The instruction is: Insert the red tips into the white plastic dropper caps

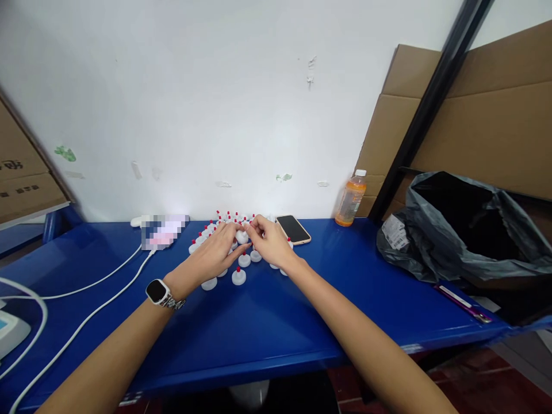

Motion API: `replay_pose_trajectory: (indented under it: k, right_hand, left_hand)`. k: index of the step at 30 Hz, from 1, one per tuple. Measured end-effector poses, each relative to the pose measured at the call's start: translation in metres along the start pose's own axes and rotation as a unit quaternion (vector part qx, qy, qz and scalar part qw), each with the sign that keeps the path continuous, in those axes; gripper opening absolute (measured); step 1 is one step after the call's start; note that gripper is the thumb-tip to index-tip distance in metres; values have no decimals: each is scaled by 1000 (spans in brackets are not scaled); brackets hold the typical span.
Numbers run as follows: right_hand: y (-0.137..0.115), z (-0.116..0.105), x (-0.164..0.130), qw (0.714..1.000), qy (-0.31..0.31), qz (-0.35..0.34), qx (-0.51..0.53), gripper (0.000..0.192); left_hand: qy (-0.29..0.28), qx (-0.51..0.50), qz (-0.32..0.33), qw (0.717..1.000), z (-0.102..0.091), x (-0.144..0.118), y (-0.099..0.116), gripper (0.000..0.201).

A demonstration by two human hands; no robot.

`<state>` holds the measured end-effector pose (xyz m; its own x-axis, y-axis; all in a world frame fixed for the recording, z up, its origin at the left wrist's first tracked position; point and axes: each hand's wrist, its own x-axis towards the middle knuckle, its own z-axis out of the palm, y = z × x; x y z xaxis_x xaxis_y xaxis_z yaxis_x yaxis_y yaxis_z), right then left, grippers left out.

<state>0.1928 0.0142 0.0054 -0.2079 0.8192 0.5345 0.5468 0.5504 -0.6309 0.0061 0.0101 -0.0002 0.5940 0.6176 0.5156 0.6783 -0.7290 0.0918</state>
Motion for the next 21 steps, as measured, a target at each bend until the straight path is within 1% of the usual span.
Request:
replay_pose_trajectory:
  k: [1, 3, 5, 7, 9, 12, 15, 18, 19, 21]
  right_hand:
    - [6, -3, 5, 1000, 2, 3, 29, 29]
    - [20, -9, 17, 999, 6, 14, 46, 25]
    - [31, -14, 28, 999, 3, 33, 29, 19]
    - [35, -16, 37, 999, -21, 41, 3, 15]
    - [31, -14, 41, 997, -64, 33, -11, 14]
    - [16, -6, 40, 989, -147, 10, -19, 16]
    - [4, 7, 37, 974, -210, -20, -77, 16]
    - [4, 19, 38, 959, -236, -39, -150, 16]
    - [6, 21, 39, 958, -238, -39, -156, 17]
    - [11, 19, 41, 964, -227, -27, -135, 23]
  left_hand:
    - [6, -5, -14, 1000, 0, 0, -3, 41]
    - [11, -8, -45, 999, -2, -2, -12, 48]
    - [12, -6, -71, 997, -5, -3, -21, 45]
    - [12, -5, -87, 996, -7, -5, -29, 39]
    - [12, -5, -92, 996, -9, -6, -33, 33]
    - [6, -8, -91, 996, -9, -6, -35, 29]
    - [-5, -8, -94, 996, -8, -6, -34, 26]
    - [-20, -6, -91, 996, -6, -5, -32, 25]
    - [-25, -7, -88, 996, -6, -6, -31, 25]
    - [-29, -8, -78, 996, -5, -6, -29, 26]
